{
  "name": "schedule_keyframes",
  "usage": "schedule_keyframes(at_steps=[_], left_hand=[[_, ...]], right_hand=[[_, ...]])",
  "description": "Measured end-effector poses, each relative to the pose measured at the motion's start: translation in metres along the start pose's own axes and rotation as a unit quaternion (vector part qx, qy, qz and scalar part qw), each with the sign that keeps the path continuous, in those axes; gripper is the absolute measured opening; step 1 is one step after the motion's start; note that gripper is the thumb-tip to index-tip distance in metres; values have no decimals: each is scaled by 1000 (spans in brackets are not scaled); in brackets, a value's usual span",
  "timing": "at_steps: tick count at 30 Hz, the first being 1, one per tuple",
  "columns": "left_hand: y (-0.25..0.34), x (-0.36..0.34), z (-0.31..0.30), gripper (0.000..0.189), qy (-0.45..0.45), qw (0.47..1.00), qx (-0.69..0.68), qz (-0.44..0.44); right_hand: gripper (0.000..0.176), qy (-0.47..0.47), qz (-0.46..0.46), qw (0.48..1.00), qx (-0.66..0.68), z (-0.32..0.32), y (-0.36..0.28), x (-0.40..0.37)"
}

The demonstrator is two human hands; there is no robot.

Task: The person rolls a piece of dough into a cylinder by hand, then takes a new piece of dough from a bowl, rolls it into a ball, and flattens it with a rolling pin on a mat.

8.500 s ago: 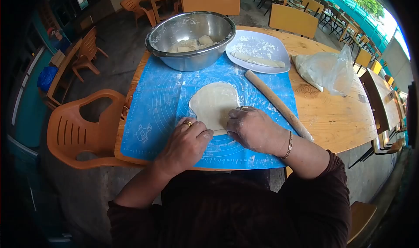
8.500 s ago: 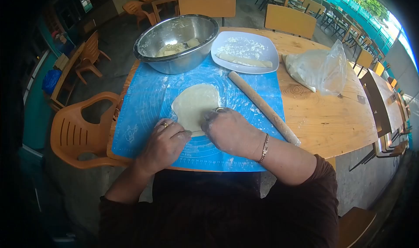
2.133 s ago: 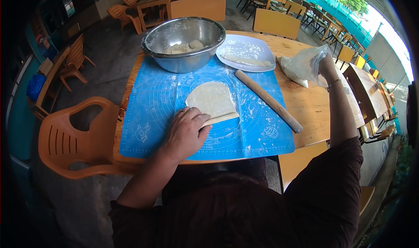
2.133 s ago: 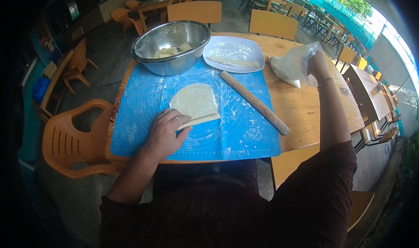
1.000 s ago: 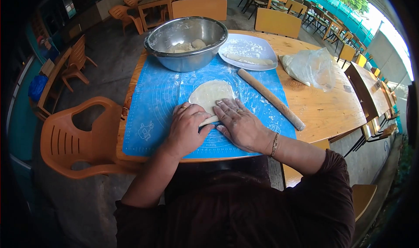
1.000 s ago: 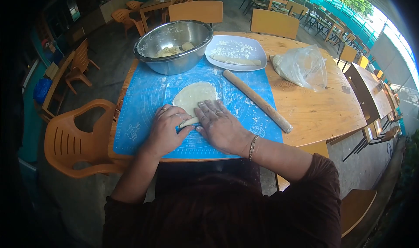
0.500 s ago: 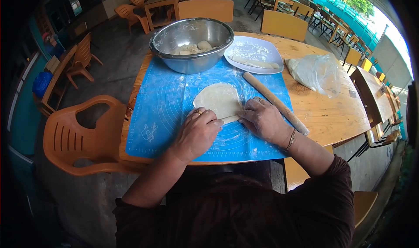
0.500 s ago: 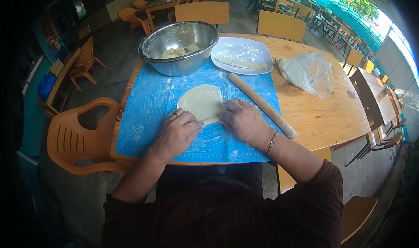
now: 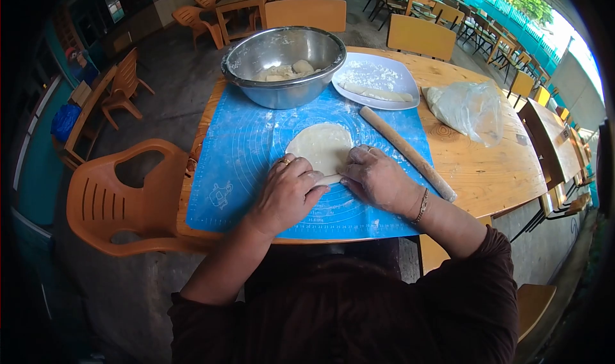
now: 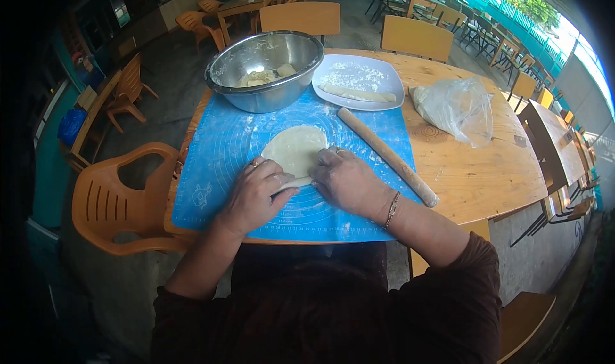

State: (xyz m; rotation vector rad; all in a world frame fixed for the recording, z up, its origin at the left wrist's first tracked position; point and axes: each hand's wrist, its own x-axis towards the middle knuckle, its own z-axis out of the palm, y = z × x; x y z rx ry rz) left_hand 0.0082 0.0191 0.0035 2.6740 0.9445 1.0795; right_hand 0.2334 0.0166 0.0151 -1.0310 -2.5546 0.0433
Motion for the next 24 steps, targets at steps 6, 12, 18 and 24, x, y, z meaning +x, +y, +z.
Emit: schedule_keyframes(at_steps=[6,12,18,24], left_hand=[[-4,-2,10,12,-7,1000,20,-20],[1,0,5,17,1,1000,13,-18],[3,-7,10,24,-30,997,1,-71],[-1,-9,11,20,-15,999,-32,-41]], right_hand=[[44,-12,-5,999,49,17,-13,-1],[70,-137,79,986,-58,-3,12,13],[78,-121,38,986,113,29,13,53],[73,-154,39,981,111,31,17,72]])
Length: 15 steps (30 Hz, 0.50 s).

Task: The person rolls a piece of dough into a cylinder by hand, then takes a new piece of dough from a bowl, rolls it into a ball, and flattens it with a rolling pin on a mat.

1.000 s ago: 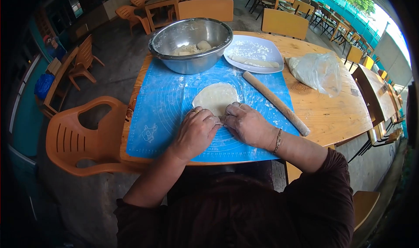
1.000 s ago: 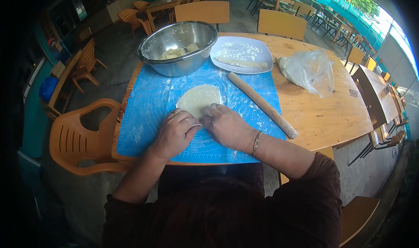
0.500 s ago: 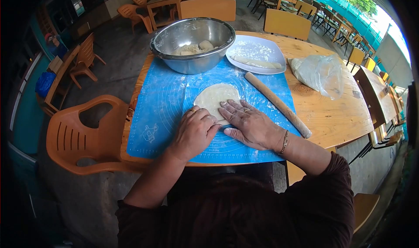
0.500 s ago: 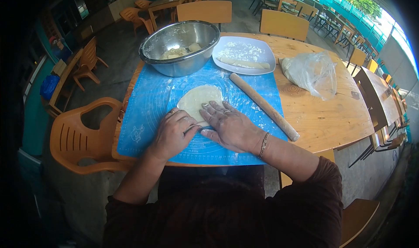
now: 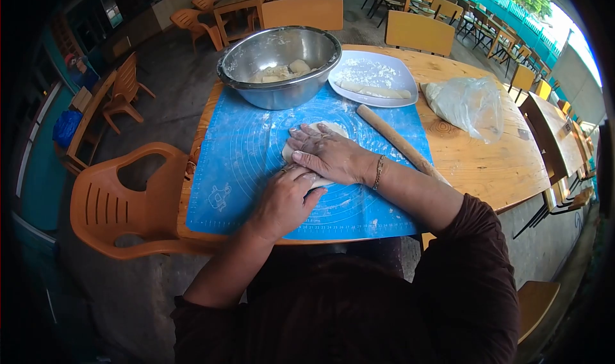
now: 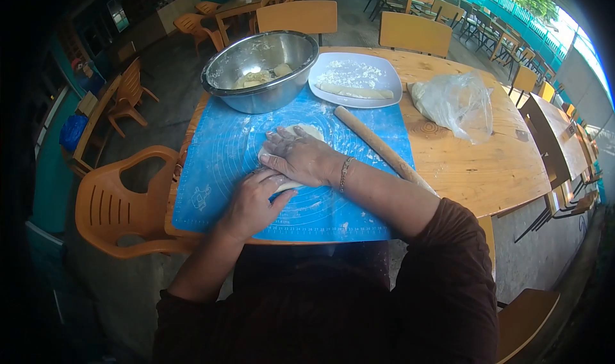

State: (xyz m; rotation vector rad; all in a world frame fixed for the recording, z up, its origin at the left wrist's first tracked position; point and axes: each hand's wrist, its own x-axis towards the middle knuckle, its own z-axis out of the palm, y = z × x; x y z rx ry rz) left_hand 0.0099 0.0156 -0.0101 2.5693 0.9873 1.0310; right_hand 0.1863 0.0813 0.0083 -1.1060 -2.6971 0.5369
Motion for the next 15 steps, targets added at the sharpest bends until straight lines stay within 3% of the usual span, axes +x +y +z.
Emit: schedule_keyframes(at_steps=[3,6,7,10,11,15], left_hand=[[-4,-1,3,17,38,998,43,30],[2,1,-2,15,16,1000,22,10],[2,1,-3,15,16,1000,21,10],[2,3,-2,14,7,999,37,5],[3,3,-1,13,17,999,48,10],[-1,4,2,15,26,998,57,15]], right_hand=[[71,64,71,990,-105,1,23,-9],[75,9,148,975,-165,-19,7,-34],[56,58,128,977,-162,-16,0,-46],[45,35,47,992,-115,-19,-21,-72],[32,133,-26,983,-120,-4,-15,-80],[24,130,-6,982,-134,-3,-14,-84]])
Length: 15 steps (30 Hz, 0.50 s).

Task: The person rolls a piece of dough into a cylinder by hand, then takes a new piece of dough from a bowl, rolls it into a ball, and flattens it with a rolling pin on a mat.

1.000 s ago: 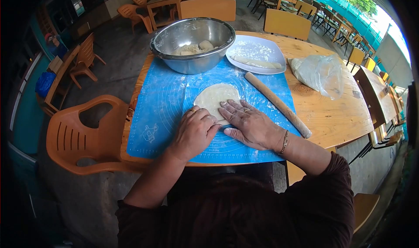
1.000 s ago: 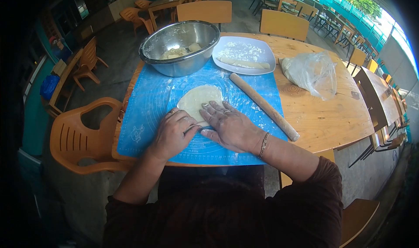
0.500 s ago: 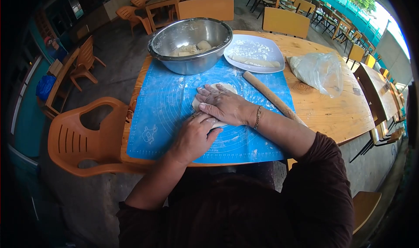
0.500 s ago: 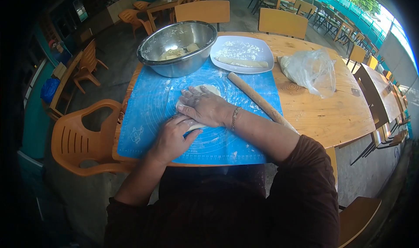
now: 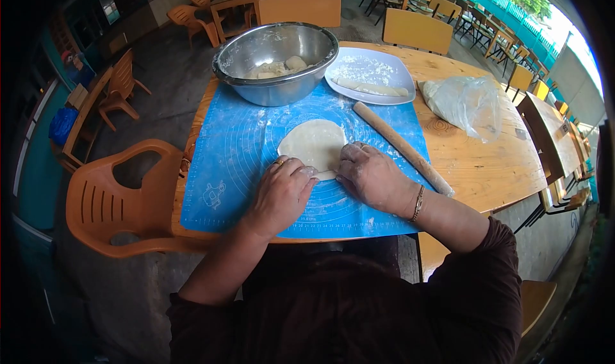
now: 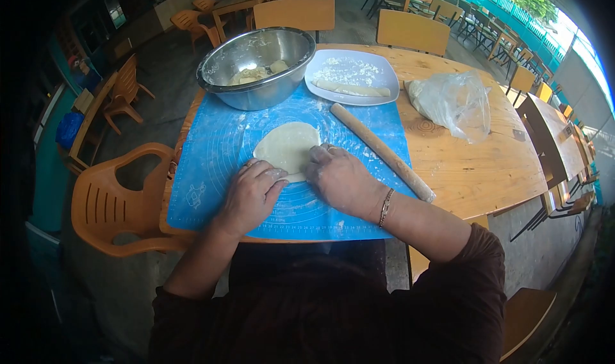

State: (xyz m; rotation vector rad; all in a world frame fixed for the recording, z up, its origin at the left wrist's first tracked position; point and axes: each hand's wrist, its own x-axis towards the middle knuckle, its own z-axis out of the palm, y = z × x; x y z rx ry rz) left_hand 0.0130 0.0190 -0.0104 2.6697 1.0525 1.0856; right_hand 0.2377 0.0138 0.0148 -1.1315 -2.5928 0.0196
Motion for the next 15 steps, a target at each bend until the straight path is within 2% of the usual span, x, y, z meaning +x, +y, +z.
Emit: schedule_keyframes(at_steps=[5,8,15], left_hand=[[4,5,-6,15,-1,1000,-19,11],[0,5,-4,14,-12,1000,-18,21],[0,6,-7,14,-20,1000,-13,19]], right_hand=[[18,46,-23,996,69,0,10,9],[15,30,-27,992,117,3,10,11],[13,21,-11,993,118,5,12,14]])
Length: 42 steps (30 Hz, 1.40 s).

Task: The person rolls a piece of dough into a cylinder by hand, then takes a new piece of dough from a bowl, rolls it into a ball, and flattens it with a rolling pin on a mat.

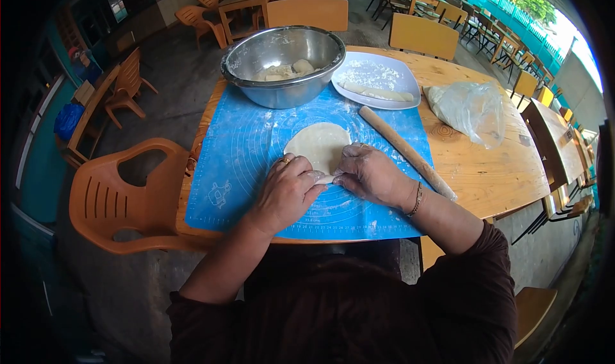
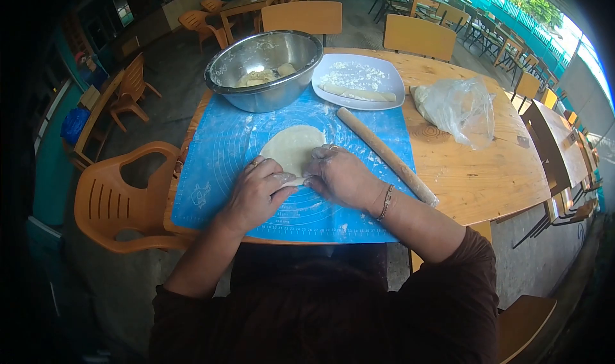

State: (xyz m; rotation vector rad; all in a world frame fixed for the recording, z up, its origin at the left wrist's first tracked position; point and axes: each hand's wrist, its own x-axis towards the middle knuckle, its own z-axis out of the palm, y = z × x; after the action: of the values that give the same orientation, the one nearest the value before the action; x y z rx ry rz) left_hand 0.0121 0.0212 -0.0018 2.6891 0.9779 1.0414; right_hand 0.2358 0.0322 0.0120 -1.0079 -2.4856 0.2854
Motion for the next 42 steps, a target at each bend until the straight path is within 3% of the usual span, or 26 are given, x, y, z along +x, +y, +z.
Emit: schedule_keyframes(at_steps=[6,8,18,23,31,37,40,42], left_hand=[[0,1,5,9,-22,999,-20,-11],[-2,2,5,10,-10,999,-25,-17],[8,6,2,10,35,999,40,9],[0,3,6,11,27,997,73,-6],[4,5,4,13,41,997,67,9],[5,3,1,18,-21,995,78,-52],[17,3,-2,30,-64,987,134,-60],[27,5,-2,49,-149,967,174,-112]], right_hand=[[17,11,-8,999,32,5,2,3],[17,71,-24,997,-1,6,0,2],[19,84,-36,993,-81,9,0,1],[18,160,-55,980,-109,14,-10,2],[19,103,-34,991,-82,11,6,3],[19,123,-43,989,-75,13,3,0],[22,99,-31,991,-81,10,12,1],[23,86,-25,992,-86,12,11,1]])
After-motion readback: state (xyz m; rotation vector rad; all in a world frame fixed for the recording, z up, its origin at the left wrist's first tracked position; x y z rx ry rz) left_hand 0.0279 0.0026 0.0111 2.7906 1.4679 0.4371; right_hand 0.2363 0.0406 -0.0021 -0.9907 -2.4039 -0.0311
